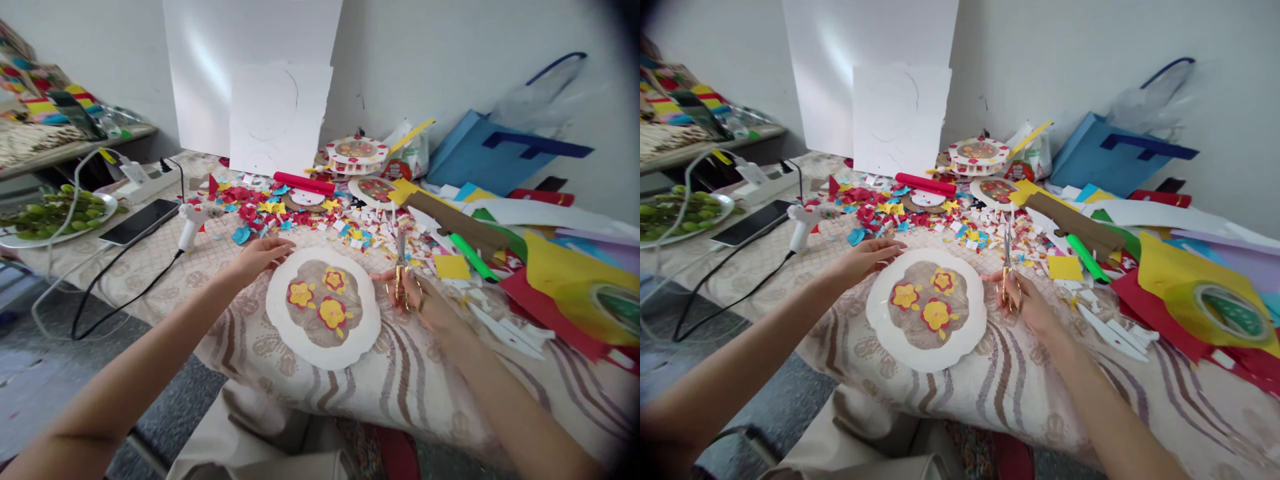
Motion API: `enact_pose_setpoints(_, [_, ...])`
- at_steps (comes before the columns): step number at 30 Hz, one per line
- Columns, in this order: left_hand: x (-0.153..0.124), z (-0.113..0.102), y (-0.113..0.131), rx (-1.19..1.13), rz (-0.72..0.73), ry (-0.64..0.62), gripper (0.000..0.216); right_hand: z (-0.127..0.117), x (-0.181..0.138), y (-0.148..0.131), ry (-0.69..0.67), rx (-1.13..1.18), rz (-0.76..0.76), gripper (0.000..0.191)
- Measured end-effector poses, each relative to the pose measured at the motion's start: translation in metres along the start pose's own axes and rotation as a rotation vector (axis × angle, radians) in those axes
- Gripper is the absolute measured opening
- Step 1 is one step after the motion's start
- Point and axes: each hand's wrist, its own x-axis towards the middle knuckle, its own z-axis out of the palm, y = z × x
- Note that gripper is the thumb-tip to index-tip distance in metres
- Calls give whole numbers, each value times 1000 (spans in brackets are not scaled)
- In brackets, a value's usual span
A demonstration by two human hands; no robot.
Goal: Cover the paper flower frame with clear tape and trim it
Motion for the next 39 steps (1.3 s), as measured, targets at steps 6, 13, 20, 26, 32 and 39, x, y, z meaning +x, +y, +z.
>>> enact_pose_setpoints(6, [2, 7, 0, -124, -34, -119, 42, -1, 1, 0, 70, -18, -22, 57])
enact_pose_setpoints(13, [15, 14, 0, -179, -4, -195, 39, -2, 1, -8, 231, -16, -39, 54])
enact_pose_setpoints(20, [18, 18, 0, -201, 4, -224, 35, -4, 3, -10, 229, 14, -45, 42])
enact_pose_setpoints(26, [17, 26, -3, -232, -5, -228, 33, -3, 2, -10, 243, 42, -14, 41])
enact_pose_setpoints(32, [12, 22, -10, -287, -7, -206, 34, -8, 7, -3, 328, 63, -80, 39])
enact_pose_setpoints(39, [5, 16, -10, -185, -34, -288, 28, -11, 10, 0, 405, 103, -110, 37])
